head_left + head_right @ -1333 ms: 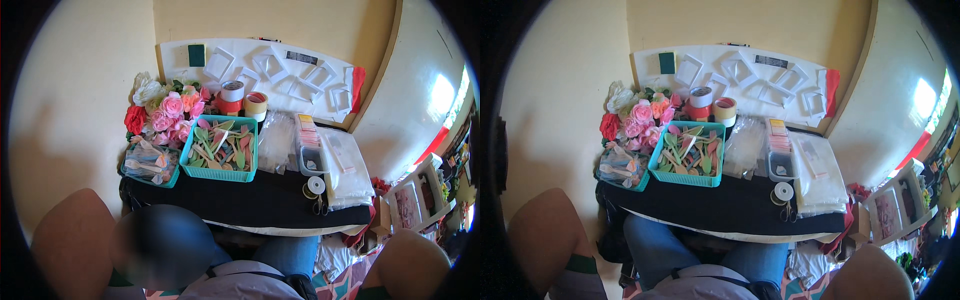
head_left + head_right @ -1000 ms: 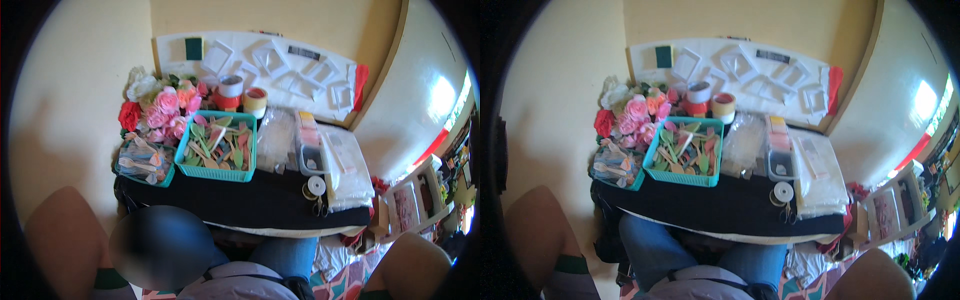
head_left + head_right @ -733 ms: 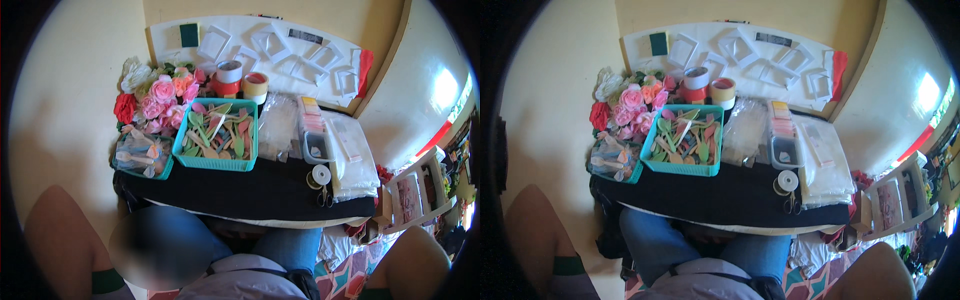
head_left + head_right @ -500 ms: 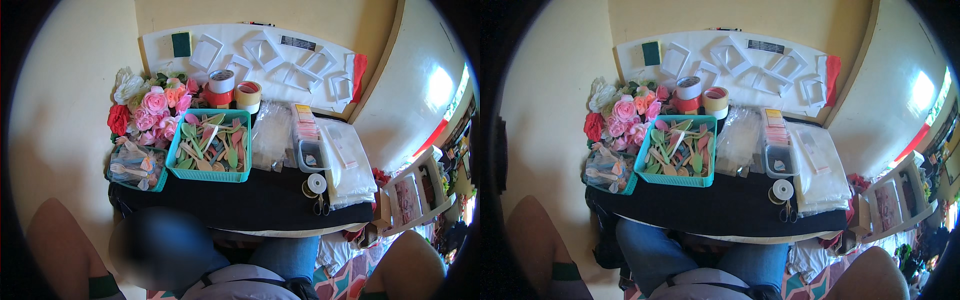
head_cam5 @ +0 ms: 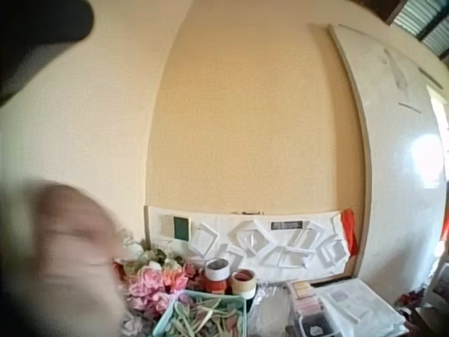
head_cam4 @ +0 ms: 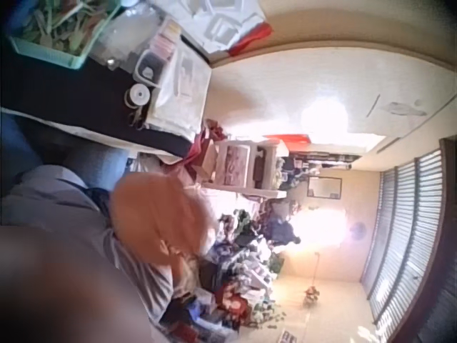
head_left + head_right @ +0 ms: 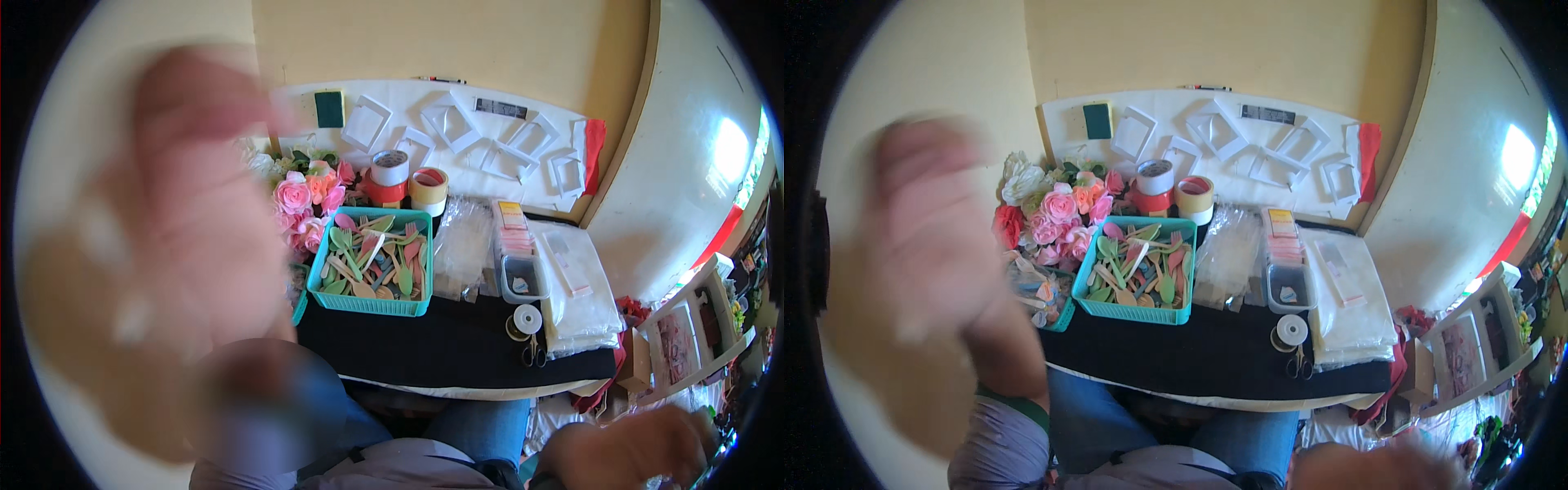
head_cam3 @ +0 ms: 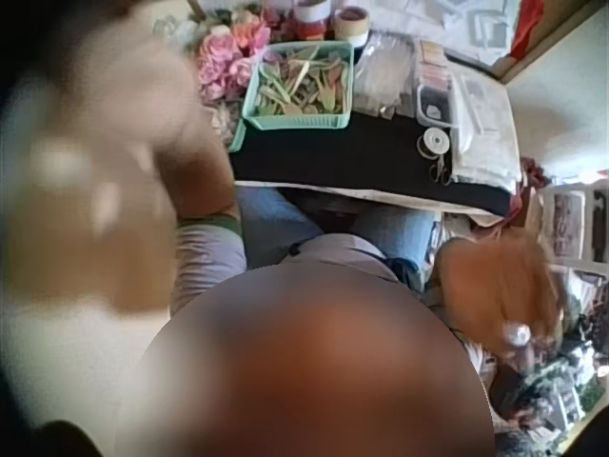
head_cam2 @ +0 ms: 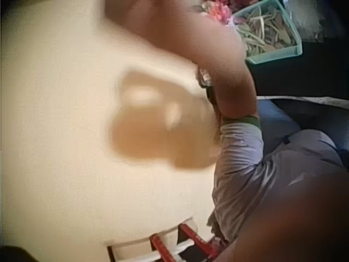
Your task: Individually package plastic spoons into plastic bags and tie them with ribbon.
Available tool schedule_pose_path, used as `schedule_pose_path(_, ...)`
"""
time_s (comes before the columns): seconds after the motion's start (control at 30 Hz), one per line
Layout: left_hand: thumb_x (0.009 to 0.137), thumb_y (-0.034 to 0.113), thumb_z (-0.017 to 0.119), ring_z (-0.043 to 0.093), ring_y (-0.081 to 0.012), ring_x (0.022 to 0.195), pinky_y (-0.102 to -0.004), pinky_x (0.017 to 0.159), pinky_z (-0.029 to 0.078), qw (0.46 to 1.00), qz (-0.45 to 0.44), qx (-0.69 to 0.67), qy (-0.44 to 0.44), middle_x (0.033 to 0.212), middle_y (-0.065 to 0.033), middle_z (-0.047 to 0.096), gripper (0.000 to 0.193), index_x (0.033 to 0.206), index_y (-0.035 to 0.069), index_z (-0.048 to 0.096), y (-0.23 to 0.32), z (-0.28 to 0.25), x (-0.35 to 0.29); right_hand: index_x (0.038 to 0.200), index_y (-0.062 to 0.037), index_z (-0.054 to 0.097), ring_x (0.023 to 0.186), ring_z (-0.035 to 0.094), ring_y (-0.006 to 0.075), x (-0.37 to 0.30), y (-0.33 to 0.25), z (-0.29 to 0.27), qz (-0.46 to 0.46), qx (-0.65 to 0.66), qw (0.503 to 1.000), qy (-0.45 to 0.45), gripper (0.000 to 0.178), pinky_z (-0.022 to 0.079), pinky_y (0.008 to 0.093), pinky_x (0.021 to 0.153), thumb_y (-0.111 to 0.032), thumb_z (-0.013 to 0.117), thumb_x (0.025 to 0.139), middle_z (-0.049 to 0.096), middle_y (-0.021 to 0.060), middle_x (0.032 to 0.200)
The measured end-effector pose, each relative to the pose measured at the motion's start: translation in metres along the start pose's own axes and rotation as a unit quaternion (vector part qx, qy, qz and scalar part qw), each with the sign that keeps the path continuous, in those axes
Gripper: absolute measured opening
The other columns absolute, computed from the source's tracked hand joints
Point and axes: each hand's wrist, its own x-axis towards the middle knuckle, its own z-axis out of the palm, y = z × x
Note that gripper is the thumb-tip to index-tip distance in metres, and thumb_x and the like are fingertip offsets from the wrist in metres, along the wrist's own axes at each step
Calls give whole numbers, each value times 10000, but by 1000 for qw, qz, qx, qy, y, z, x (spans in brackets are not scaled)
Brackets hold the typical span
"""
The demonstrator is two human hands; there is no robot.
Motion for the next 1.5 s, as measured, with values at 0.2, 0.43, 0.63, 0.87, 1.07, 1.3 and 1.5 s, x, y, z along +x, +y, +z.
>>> schedule_pose_path(0.2,875,375,585,680,-328,894,-436,762,536,804,-366,376,-281,935,-133,705,293,957,112,686,-201,0,-113,854,-20,573,782,501,273,-159,134,13,266,-165,848,-427,69,411,361,683,-58,626,876,565,110,869)
schedule_pose_path(0.43,879,236,545,683,-328,961,-441,816,545,612,-437,519,-406,1011,-125,712,248,977,94,723,-260,16,-203,851,-22,592,775,528,237,-211,156,-15,331,-159,800,-475,77,433,334,658,-77,641,872,578,95,839)
schedule_pose_path(0.63,880,190,528,632,-337,1084,-451,916,501,625,-473,533,-318,1134,-182,665,276,1048,46,692,-271,21,-223,831,-28,611,789,560,279,-212,155,-12,343,-189,766,-510,87,458,379,700,-92,670,836,591,102,816)
schedule_pose_path(0.87,878,196,521,640,-337,1063,-448,912,500,585,-488,506,-405,1108,-180,674,290,1059,49,692,-266,17,-208,801,-30,630,807,573,306,-213,156,-11,333,-198,746,-541,107,468,405,728,-124,666,834,605,111,819)
schedule_pose_path(1.07,837,285,645,673,-325,932,-439,814,516,645,-467,471,-380,959,-153,699,231,975,108,703,-264,-9,-194,799,-29,633,815,576,306,-215,155,-12,337,-198,748,-537,107,470,401,733,-124,667,833,607,113,819)
schedule_pose_path(1.3,844,329,687,665,-313,857,-429,759,504,781,-427,345,-299,900,-122,692,277,971,83,668,-242,-17,-170,792,-30,622,825,580,312,-213,156,-13,344,-196,750,-530,106,467,410,727,-116,669,832,607,115,818)
schedule_pose_path(1.5,890,258,675,552,-99,730,-251,691,448,883,-407,102,-210,817,-21,618,236,960,34,647,-175,23,-190,872,-16,595,808,546,289,-212,155,-16,375,-172,769,-488,136,437,383,711,-136,657,867,584,118,840)
